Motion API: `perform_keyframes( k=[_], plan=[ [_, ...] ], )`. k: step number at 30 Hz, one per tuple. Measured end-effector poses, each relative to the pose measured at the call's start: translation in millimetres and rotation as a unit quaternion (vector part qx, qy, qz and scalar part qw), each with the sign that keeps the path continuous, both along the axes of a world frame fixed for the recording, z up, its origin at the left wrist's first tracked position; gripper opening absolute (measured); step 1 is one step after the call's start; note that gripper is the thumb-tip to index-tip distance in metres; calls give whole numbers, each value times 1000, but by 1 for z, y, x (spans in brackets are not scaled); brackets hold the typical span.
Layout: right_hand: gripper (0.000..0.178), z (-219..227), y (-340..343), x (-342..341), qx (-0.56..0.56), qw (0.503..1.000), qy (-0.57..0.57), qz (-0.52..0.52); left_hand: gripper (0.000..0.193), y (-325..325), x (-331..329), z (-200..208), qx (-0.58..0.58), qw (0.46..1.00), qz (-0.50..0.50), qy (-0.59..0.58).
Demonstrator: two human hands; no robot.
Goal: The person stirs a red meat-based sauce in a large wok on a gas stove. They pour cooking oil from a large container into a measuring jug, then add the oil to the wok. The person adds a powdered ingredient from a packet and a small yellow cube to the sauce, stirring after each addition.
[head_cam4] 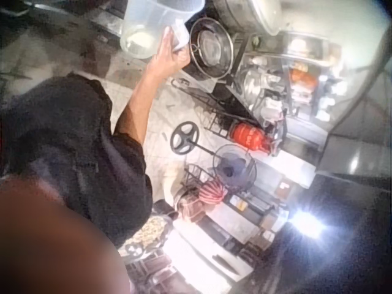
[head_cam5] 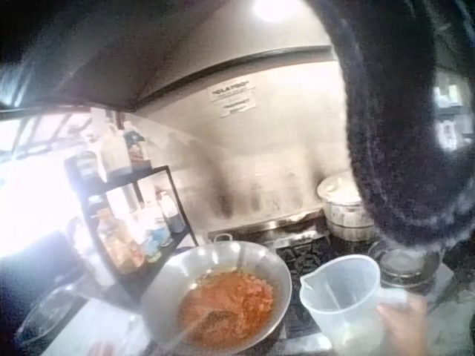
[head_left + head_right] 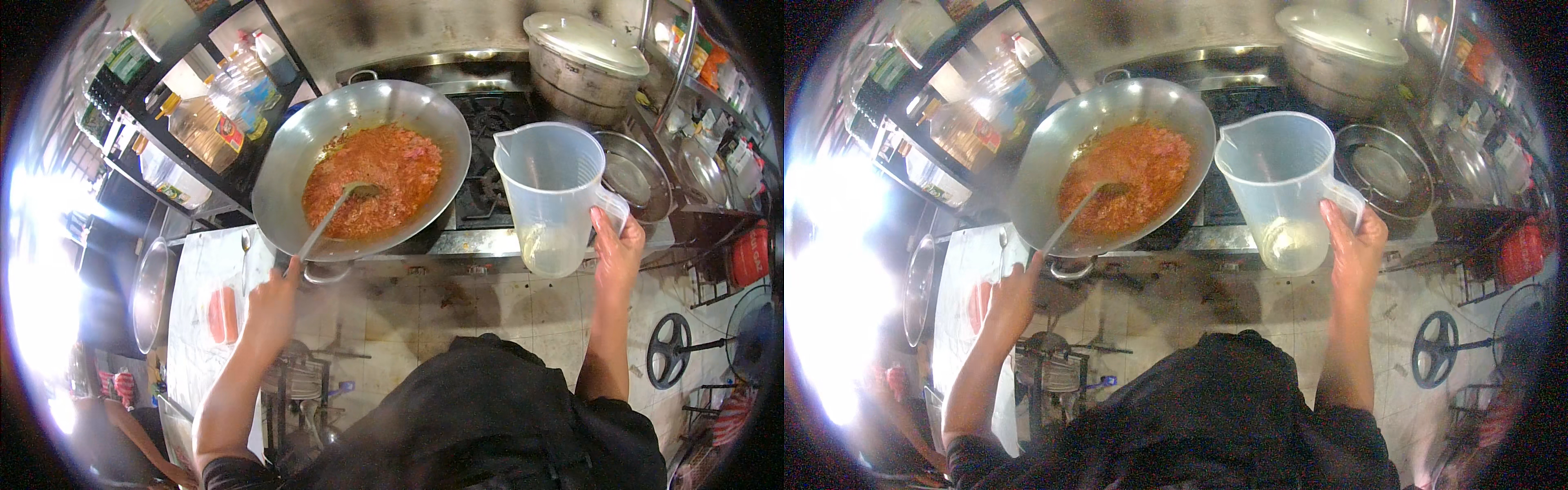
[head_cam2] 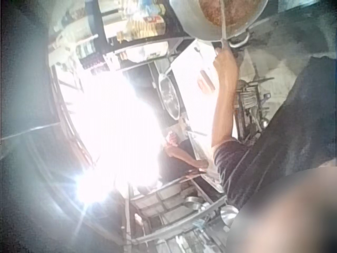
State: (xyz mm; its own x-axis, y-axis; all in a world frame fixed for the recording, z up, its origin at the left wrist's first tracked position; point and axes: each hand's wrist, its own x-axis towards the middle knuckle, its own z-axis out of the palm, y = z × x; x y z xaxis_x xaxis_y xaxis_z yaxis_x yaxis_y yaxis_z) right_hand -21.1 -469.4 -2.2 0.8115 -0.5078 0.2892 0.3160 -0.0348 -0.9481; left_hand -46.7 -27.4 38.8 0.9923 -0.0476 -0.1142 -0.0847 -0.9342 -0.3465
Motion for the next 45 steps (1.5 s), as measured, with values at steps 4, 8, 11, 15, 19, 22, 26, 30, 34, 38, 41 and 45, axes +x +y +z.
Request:
perform_keyframes(
  k=[4, 8, 11, 15, 19, 22, 26, 30, 34, 38, 41, 45],
  plan=[
    [18, -10, -18, -21, 37, 999, 23, -7, 53, 13, 59, -35, -2, 999, -5, -38],
    [17, -22, -37, -35, 25, 999, 9, -38, 51, 10, 117, -61, -104, 993, 49, -33],
    [17, -26, -49, -42, 25, 998, 19, -60, 50, -2, 157, -72, -215, 975, 61, -21],
    [17, -25, -57, -52, 18, 995, 41, -88, 53, -39, 173, -69, -250, 968, 26, -23],
    [17, -24, -60, -54, 11, 994, 62, -91, 54, -69, 140, -40, -158, 987, -14, 0],
    [17, -28, -56, -46, 26, 997, 21, -75, 57, -73, 93, -24, -64, 996, -64, -17],
    [18, -30, -47, -38, 24, 998, 32, -48, 60, -59, 39, -19, -17, 996, -91, -10],
    [19, -29, -35, -33, 37, 998, 34, -24, 63, -35, -5, -13, -18, 997, -74, -5],
    [20, -31, -26, -27, 58, 997, 44, 2, 61, -13, -39, 8, -22, 1000, -3, 16],
    [21, -36, -23, -23, 55, 998, 30, 23, 55, -2, -59, 62, -6, 992, -99, -79],
    [22, -39, -22, -21, 63, 997, 27, 25, 49, -13, -83, 109, -142, 988, 56, -19],
    [22, -42, -23, -17, 67, 997, 26, 17, 49, -27, -86, 117, -88, 991, 94, 36]
  ],
)
